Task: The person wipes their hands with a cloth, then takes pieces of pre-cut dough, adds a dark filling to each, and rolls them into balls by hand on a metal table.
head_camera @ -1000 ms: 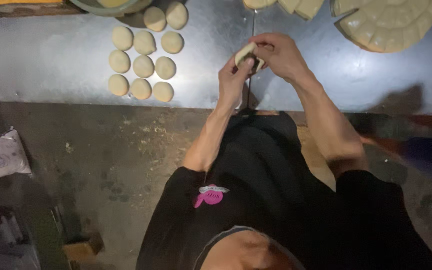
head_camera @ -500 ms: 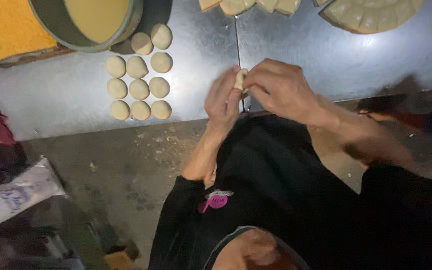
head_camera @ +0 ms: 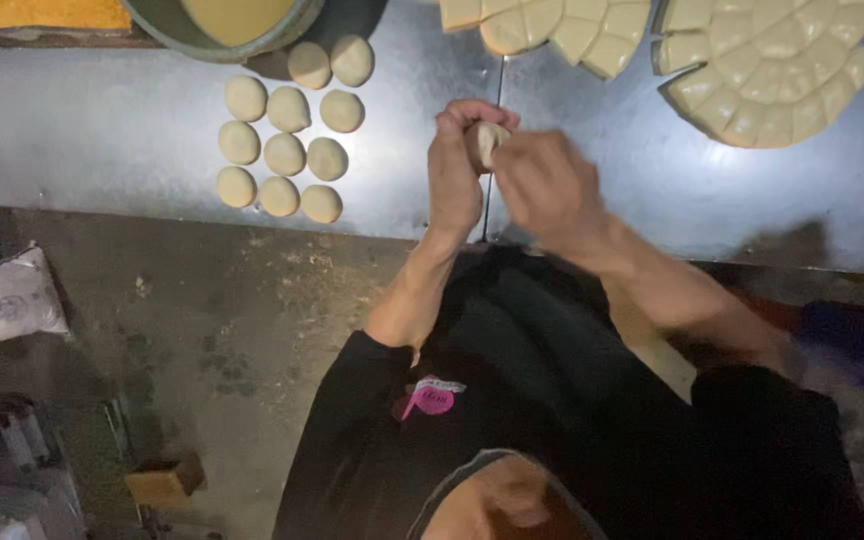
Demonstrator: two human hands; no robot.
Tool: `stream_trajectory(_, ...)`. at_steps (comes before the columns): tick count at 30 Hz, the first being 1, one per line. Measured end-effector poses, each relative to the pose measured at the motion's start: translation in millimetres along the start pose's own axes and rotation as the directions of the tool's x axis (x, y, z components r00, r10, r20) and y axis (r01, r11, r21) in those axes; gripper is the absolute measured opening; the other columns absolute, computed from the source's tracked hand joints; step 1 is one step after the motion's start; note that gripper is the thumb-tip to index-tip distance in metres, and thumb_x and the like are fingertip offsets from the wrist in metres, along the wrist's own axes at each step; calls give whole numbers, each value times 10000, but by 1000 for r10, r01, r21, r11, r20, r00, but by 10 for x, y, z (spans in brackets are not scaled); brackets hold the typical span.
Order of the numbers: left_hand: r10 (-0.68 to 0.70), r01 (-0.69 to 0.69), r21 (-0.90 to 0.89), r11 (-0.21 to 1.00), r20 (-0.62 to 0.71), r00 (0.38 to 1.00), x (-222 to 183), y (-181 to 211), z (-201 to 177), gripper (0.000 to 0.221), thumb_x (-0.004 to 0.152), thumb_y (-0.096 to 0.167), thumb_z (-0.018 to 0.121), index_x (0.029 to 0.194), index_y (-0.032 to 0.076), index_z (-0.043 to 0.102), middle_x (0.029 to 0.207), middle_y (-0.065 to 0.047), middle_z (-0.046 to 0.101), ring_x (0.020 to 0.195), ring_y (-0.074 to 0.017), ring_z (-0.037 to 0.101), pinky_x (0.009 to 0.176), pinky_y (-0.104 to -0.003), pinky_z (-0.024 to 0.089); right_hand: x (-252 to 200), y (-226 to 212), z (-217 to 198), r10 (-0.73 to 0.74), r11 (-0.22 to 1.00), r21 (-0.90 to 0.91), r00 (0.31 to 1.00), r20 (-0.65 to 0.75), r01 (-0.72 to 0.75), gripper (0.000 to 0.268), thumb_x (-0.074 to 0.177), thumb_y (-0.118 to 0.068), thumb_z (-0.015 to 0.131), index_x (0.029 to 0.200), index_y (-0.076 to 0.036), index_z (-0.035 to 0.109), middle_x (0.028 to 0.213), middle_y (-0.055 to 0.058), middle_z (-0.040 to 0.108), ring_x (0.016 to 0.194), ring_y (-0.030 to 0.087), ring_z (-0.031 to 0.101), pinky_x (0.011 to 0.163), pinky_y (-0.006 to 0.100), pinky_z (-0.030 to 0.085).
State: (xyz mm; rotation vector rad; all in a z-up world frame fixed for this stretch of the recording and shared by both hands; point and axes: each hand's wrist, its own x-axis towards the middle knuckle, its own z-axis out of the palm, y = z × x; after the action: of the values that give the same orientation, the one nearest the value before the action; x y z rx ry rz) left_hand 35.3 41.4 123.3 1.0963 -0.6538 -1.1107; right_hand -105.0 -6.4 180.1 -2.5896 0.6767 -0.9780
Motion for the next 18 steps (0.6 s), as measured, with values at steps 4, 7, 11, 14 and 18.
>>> stream_trajectory(4,54,-59,166,984,36,998,50,207,-134,531,1111,415,342,1225,-1,654,1126,-97,706,937,-172,659,762,-296,538,280,77,-20,298,839,398,926,232,-370,340,879,3,730,1207,-33,647,1164,148,584,843,203,697,724,294,602)
stream_trajectory(7,129,-120,360,925,-2,992,31,125,-239,514,1150,407,390,1188,-13,684,1057,-92,735,896,-172,698,746,-300,569,343,-22,161,267,902,274,931,250,-333,221,928,-9,740,1131,-30,655,1149,129,613,817,199,680,699,312,585)
stream_trajectory(11,-54,92,281,955,-139,989,60,-298,-405,644,1136,458,344,1010,-18,760,852,-116,748,767,-179,686,706,-303,560,42,-305,407,4,996,-94,995,96,5,268,879,12,711,1144,1,677,1137,133,619,1003,298,663,797,392,595)
stream_trajectory(14,-312,313,-84,946,18,950,-50,-804,-332,756,1183,533,303,1152,-98,719,997,-222,722,845,-197,681,768,-322,575,-359,-292,420,54,988,-155,967,248,-15,235,945,-9,708,1165,59,664,1164,186,625,1034,309,624,757,376,602)
stream_trajectory(18,-571,503,272,820,326,754,-479,-1142,-363,720,1076,586,317,1500,13,417,1386,-166,538,902,-245,799,746,-398,611,-1134,54,362,432,898,-349,687,584,-268,82,925,24,665,999,56,675,1095,211,628,1007,325,633,744,441,607)
